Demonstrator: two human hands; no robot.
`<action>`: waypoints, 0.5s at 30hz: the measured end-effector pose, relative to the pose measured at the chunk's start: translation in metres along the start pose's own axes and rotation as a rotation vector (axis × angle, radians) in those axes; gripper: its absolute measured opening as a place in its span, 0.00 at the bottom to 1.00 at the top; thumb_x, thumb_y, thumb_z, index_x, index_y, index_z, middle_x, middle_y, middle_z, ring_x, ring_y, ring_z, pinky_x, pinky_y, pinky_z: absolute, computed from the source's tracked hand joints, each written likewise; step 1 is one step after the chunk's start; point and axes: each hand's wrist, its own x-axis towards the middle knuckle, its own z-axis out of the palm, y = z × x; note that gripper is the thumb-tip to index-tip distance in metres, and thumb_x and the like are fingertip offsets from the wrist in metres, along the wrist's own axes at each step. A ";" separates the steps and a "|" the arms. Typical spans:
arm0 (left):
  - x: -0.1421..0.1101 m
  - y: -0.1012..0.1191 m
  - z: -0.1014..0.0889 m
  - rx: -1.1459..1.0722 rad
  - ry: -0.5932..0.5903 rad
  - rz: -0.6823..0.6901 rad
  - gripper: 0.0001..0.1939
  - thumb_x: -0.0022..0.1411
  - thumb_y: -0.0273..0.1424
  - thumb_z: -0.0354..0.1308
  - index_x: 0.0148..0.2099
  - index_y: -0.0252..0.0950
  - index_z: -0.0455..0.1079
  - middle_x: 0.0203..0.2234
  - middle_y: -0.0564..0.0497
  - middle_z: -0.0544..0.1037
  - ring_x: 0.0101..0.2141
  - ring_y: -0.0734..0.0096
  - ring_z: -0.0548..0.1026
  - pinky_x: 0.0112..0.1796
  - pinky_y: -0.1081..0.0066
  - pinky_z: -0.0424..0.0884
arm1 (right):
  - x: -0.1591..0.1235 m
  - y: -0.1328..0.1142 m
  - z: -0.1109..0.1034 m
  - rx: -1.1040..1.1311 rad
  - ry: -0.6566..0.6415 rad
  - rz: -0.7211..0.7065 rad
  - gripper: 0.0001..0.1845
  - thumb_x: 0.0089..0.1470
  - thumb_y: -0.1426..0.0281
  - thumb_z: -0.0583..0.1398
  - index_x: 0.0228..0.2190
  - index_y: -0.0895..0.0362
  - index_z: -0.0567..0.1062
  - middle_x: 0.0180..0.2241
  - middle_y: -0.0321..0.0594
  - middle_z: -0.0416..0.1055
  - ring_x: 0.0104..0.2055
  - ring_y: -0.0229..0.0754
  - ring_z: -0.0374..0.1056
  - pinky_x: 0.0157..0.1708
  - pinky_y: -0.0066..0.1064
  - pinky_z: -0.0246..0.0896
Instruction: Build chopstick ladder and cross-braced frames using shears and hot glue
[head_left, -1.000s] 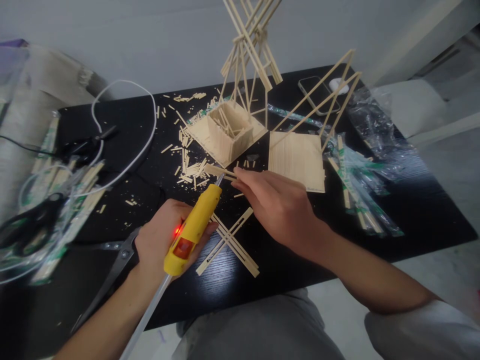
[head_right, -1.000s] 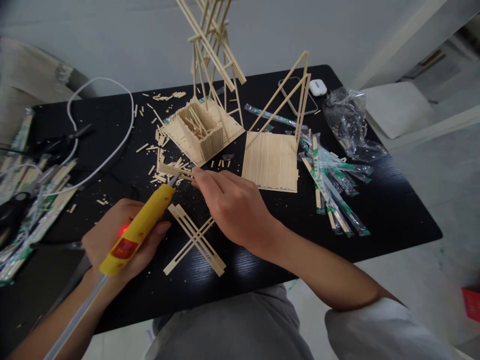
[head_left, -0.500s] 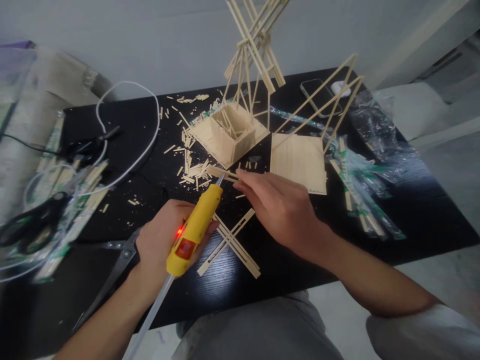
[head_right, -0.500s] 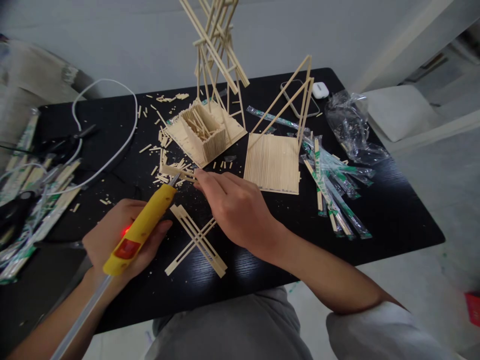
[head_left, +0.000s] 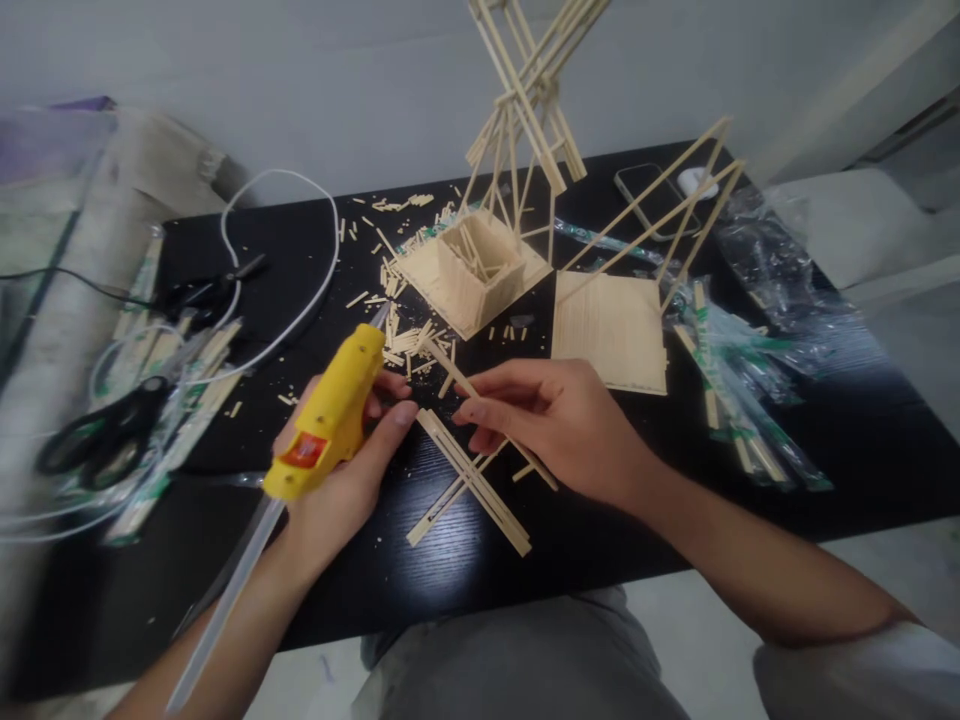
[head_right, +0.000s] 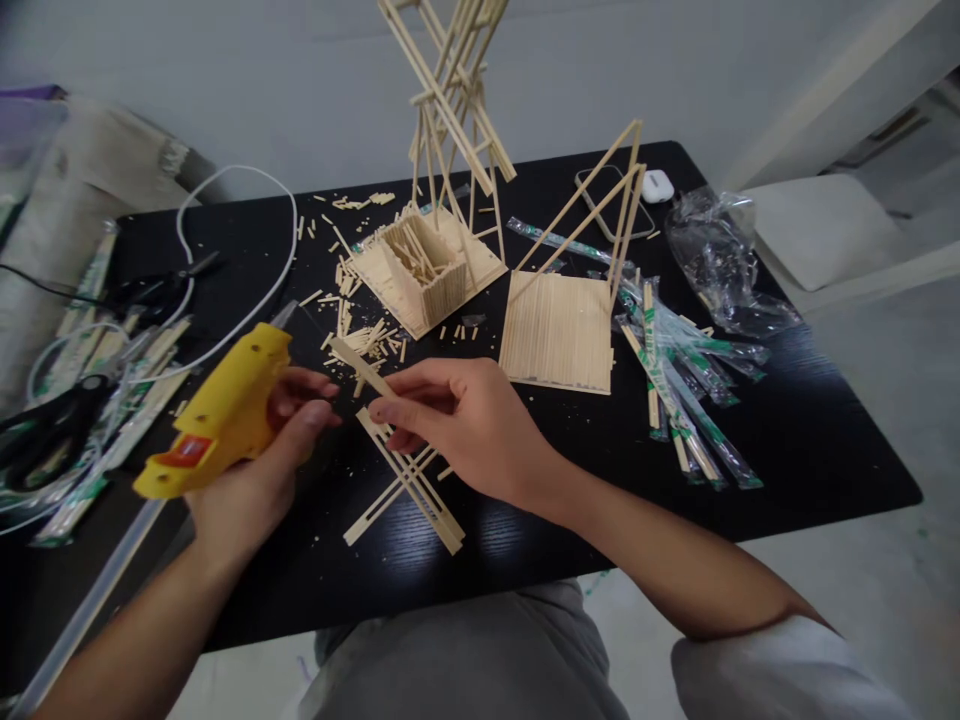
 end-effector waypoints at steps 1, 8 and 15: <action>0.000 0.003 0.004 -0.072 -0.012 -0.023 0.16 0.65 0.39 0.70 0.37 0.41 0.65 0.45 0.50 0.82 0.44 0.62 0.81 0.47 0.61 0.80 | 0.000 0.000 0.002 0.063 -0.036 0.061 0.15 0.55 0.61 0.77 0.38 0.59 0.87 0.31 0.39 0.86 0.28 0.40 0.82 0.30 0.27 0.80; -0.003 0.007 0.012 -0.177 -0.051 -0.103 0.16 0.60 0.34 0.74 0.36 0.42 0.67 0.36 0.54 0.83 0.36 0.67 0.82 0.43 0.65 0.82 | -0.004 0.009 0.015 0.178 -0.088 0.124 0.15 0.52 0.62 0.78 0.38 0.58 0.87 0.28 0.37 0.84 0.27 0.38 0.82 0.31 0.26 0.80; -0.006 0.000 0.009 -0.186 0.017 -0.027 0.16 0.61 0.31 0.73 0.36 0.42 0.66 0.32 0.58 0.79 0.34 0.70 0.80 0.41 0.68 0.79 | -0.013 0.019 0.023 0.036 0.011 -0.047 0.20 0.56 0.64 0.76 0.47 0.56 0.81 0.34 0.37 0.86 0.30 0.40 0.84 0.32 0.27 0.81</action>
